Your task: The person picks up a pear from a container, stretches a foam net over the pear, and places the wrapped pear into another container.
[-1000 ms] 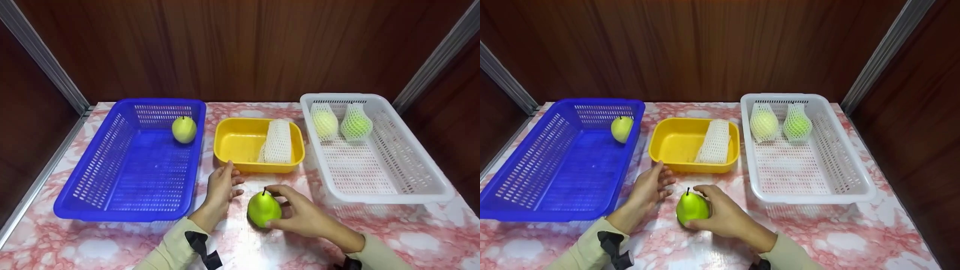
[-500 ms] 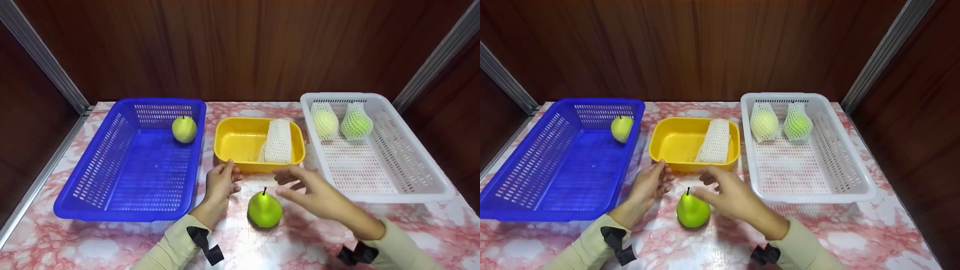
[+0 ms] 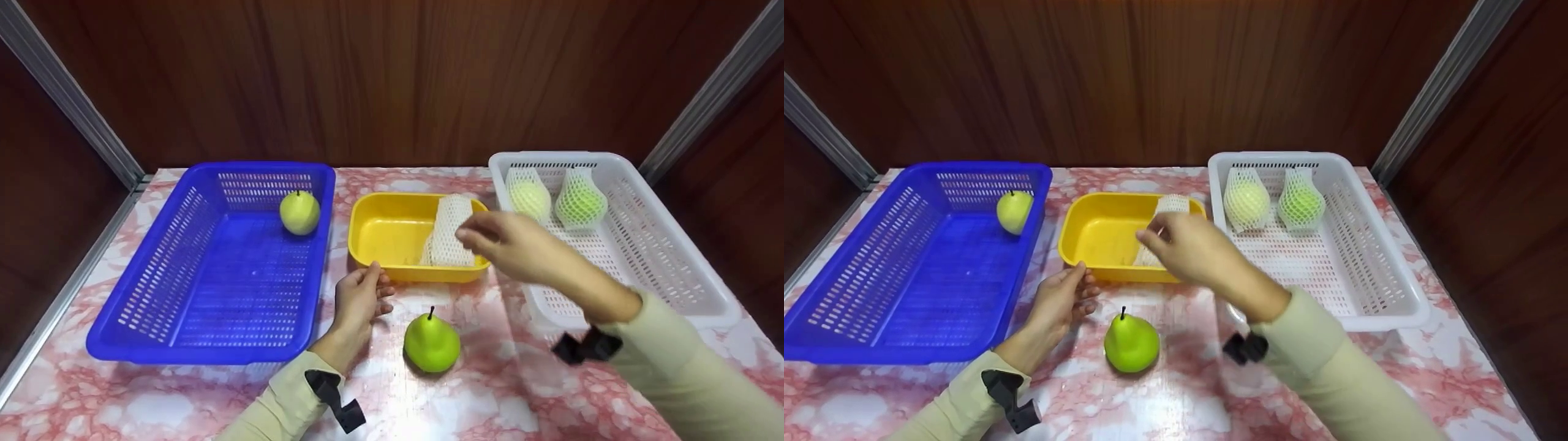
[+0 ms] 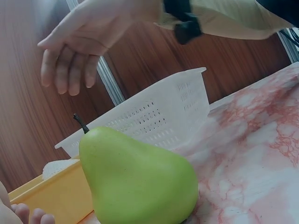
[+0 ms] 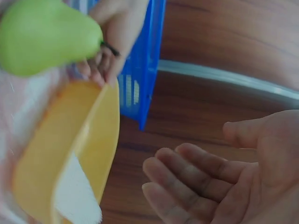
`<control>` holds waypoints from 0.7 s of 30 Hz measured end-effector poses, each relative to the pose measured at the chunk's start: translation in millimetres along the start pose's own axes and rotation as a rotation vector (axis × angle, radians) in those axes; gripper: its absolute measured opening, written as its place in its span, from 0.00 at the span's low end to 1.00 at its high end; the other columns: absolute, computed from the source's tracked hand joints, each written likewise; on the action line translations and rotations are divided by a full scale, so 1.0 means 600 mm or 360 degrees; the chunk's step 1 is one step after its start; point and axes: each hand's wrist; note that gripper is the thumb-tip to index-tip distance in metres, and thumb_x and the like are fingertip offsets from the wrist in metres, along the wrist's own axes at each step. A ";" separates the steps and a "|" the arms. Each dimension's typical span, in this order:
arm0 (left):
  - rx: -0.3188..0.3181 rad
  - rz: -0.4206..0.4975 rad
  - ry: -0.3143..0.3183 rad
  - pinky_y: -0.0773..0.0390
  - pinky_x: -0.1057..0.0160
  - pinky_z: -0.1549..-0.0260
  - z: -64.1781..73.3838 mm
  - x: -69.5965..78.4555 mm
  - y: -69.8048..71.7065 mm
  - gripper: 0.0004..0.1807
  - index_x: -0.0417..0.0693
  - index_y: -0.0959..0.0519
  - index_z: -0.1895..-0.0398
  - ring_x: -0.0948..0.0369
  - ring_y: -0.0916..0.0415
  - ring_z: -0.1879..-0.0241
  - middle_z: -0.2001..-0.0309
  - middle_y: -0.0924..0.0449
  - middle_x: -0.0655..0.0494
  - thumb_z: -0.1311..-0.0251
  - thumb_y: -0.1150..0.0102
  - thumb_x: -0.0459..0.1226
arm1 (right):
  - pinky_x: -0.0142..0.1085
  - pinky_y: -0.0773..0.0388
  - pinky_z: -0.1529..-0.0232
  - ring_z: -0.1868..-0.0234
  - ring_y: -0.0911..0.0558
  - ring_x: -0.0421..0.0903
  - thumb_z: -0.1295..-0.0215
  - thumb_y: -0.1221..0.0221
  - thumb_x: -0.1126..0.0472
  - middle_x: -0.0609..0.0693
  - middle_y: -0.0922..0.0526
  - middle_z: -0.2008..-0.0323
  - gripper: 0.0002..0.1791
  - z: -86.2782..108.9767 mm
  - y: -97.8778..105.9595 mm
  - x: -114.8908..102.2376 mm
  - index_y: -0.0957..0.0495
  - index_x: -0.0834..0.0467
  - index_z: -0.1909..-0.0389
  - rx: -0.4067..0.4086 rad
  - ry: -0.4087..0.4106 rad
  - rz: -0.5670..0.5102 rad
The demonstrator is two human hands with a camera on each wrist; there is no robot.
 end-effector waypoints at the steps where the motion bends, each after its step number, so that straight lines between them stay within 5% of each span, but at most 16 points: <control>1: 0.0000 0.0007 0.0001 0.24 0.70 0.84 0.000 0.000 0.000 0.13 0.37 0.23 0.64 0.62 0.22 0.74 0.67 0.22 0.49 0.23 0.49 0.38 | 0.49 0.17 0.57 0.63 0.17 0.49 0.22 0.45 0.53 0.54 0.15 0.64 0.17 -0.009 0.005 0.000 0.17 0.64 0.54 0.0003 -0.0005 0.0035; 7: -0.0011 0.0004 -0.0001 0.23 0.70 0.85 -0.001 -0.003 0.001 0.13 0.36 0.23 0.63 0.62 0.22 0.74 0.67 0.21 0.48 0.23 0.49 0.38 | 0.44 0.23 0.62 0.69 0.21 0.48 0.23 0.46 0.49 0.55 0.16 0.70 0.21 -0.061 0.033 0.007 0.17 0.64 0.62 -0.0062 -0.0156 0.0227; 12: -0.0022 -0.0014 -0.0010 0.23 0.70 0.85 -0.002 -0.002 0.000 0.13 0.37 0.23 0.63 0.62 0.22 0.74 0.66 0.21 0.47 0.22 0.49 0.38 | 0.36 0.24 0.72 0.76 0.21 0.45 0.24 0.47 0.48 0.57 0.16 0.71 0.23 -0.096 0.043 0.019 0.19 0.63 0.67 -0.0091 -0.0325 0.0219; 21: -0.0032 0.0011 -0.0003 0.23 0.70 0.84 -0.003 -0.001 0.001 0.13 0.38 0.25 0.65 0.63 0.23 0.75 0.68 0.23 0.50 0.22 0.50 0.38 | 0.33 0.26 0.83 0.84 0.23 0.44 0.27 0.46 0.40 0.54 0.20 0.79 0.28 -0.150 0.009 0.040 0.22 0.61 0.73 -0.0141 -0.0643 0.0426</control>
Point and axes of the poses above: each hand's wrist, its own z-axis away from the middle knuckle, its own y-axis out of the back of the hand, x = y × z
